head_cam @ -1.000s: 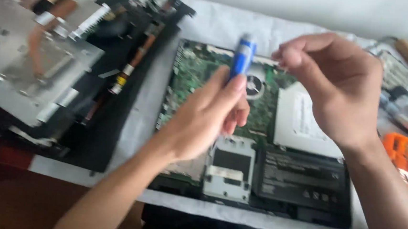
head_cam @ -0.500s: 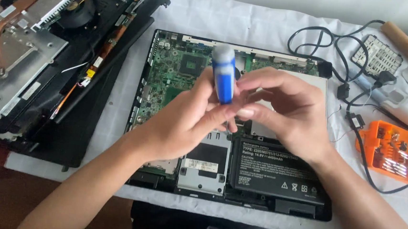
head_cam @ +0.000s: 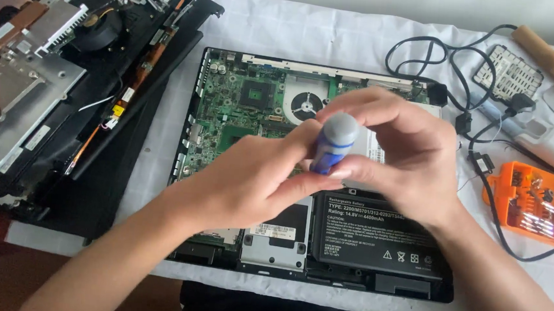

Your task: Disassembling a laptop by removing internal components and screws using a screwdriver.

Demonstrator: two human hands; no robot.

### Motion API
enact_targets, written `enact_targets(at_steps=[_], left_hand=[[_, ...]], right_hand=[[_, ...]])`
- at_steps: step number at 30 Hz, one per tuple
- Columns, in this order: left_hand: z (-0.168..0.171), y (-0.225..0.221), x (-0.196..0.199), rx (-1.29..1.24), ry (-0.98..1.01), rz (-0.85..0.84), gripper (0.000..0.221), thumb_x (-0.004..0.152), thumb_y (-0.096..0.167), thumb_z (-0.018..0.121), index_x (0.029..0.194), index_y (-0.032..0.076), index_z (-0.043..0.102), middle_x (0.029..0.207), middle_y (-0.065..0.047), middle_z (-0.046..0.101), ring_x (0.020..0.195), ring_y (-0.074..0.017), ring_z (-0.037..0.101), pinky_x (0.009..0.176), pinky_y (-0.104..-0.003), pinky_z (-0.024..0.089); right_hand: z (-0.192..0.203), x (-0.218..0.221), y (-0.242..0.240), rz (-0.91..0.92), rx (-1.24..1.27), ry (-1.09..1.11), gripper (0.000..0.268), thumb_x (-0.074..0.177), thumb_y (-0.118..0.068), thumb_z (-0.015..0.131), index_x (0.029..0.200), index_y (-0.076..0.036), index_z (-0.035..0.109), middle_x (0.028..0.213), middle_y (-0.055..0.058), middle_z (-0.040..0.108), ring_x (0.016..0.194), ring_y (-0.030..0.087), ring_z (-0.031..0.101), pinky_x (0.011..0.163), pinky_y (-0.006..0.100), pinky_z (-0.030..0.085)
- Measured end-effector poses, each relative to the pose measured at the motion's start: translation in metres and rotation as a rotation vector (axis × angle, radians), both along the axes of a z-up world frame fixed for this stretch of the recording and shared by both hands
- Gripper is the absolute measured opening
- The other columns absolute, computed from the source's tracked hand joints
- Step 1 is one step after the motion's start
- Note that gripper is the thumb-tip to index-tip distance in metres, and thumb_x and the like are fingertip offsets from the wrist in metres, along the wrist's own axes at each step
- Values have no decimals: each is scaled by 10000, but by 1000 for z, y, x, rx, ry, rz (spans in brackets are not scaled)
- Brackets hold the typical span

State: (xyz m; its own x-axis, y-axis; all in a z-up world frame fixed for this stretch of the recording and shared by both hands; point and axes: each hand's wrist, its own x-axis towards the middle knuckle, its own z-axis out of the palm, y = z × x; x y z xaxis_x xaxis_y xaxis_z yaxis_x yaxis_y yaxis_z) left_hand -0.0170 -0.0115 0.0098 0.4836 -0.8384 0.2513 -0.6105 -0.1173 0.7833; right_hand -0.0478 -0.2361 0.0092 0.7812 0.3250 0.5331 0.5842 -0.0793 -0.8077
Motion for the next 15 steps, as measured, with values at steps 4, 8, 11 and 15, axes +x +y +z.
enact_targets(at_steps=[4,8,11,15], left_hand=[[17,1,10,94,3,-72,576,1047,312,517,1534,98,295,859,-91,719,550,-216,601,588,-337,520],[23,-3,15,118,40,-114,307,1037,276,517,1309,136,492,785,-62,685,514,-181,576,534,-326,506],[15,-3,14,79,72,-112,324,1059,260,516,1364,170,456,752,-35,640,507,-157,528,535,-304,478],[-6,1,10,-50,120,-111,441,1108,230,524,1515,195,357,846,-21,683,554,-136,525,615,-280,508]], right_hand=[[-4,-7,1,-8,23,9,414,840,-172,809,1158,-51,573,1205,169,694,1158,299,717,1054,413,641],[-8,-8,1,-23,106,9,416,849,-156,821,1160,-95,552,1190,141,699,1084,256,735,1001,370,659],[-8,-9,2,-35,100,23,392,862,-162,811,1156,-99,559,1174,131,705,1053,237,738,986,352,650],[-14,-14,6,-63,96,48,429,859,-164,804,1198,-61,563,1181,144,702,1049,244,738,978,357,646]])
